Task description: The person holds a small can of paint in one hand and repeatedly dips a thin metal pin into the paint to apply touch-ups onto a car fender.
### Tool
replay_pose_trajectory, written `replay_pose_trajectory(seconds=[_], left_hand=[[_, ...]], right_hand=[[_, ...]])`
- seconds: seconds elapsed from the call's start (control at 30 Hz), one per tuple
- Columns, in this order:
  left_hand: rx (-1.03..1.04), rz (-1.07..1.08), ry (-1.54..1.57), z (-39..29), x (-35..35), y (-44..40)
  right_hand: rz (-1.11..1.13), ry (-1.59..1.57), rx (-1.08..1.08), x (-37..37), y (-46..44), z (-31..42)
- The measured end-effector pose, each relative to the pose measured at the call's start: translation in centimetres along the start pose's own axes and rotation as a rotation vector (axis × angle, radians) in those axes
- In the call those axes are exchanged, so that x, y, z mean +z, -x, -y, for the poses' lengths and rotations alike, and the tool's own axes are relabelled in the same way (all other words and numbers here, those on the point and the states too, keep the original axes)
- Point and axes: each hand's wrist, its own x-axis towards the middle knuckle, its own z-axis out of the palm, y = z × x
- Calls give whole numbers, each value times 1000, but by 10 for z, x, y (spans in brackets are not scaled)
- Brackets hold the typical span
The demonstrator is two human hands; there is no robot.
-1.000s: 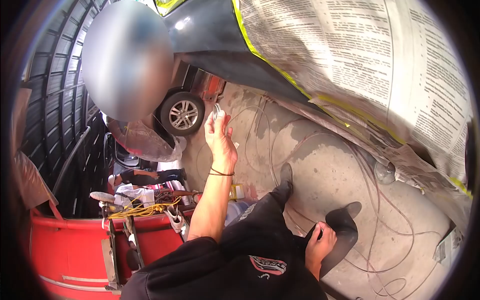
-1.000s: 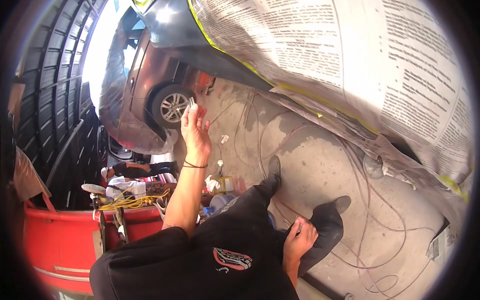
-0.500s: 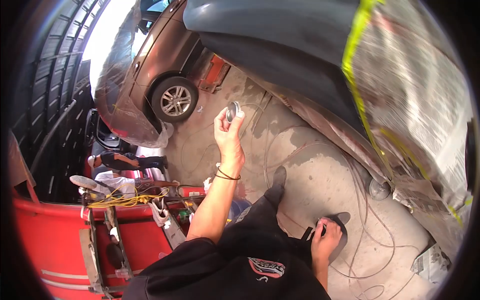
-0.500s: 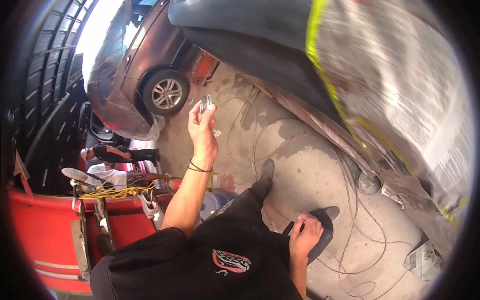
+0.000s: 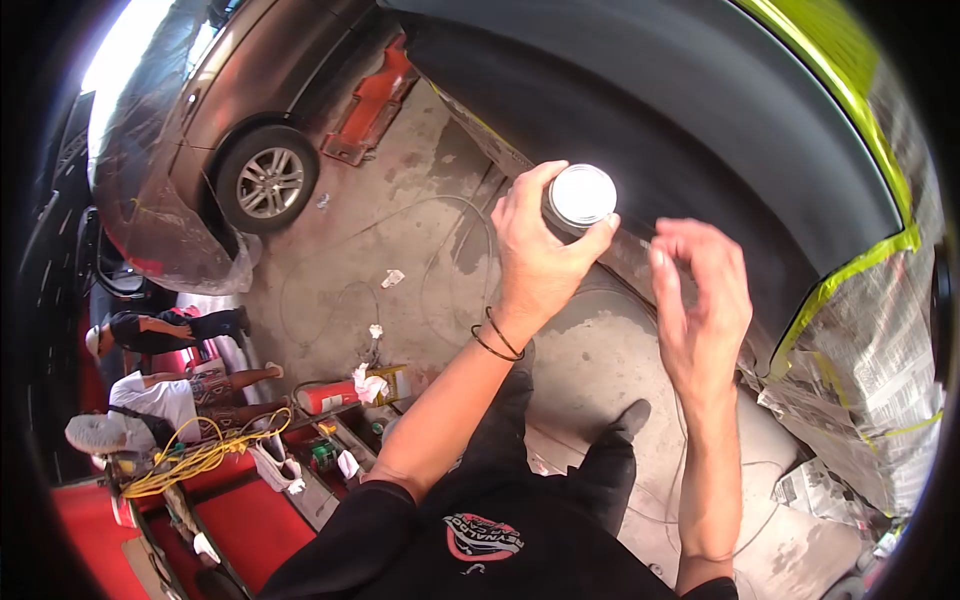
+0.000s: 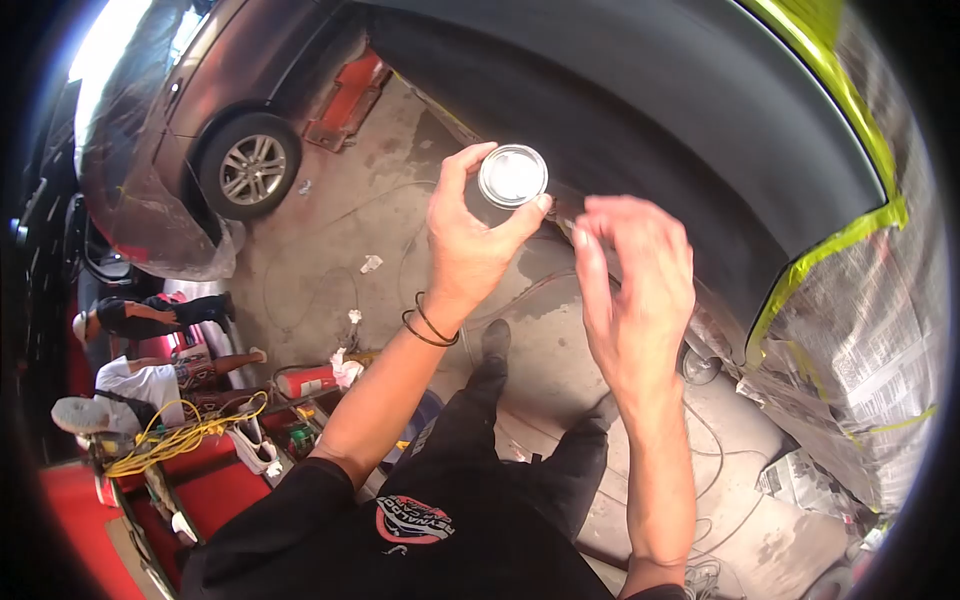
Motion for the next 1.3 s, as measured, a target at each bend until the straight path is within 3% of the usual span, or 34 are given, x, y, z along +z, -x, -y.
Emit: replay_pose_trajectory(seconds=[0.23,0.63,0.87,1.1,1.17,1.2,1.3], left_hand=[[47,-38,-42,14,0,-23],[-41,-45,-33,17,-4,-17],[-46,-70,-32,22,-9,-17],[-84,-43,-50,27,-22,-17],[-74,-56,-54,28,-22,-12],[-69,-56,-53,29,-24,-14],[-59,-88,-67,33,-30,-13]], right_hand=[[75,172,-128,32,-79,26],[293,480,-192,61,-97,31],[292,471,-210,62,-95,40],[82,193,-192,67,-85,61],[235,406,-287,78,-74,50],[233,272,-158,82,-67,54],[213,319,-224,83,-63,61]])
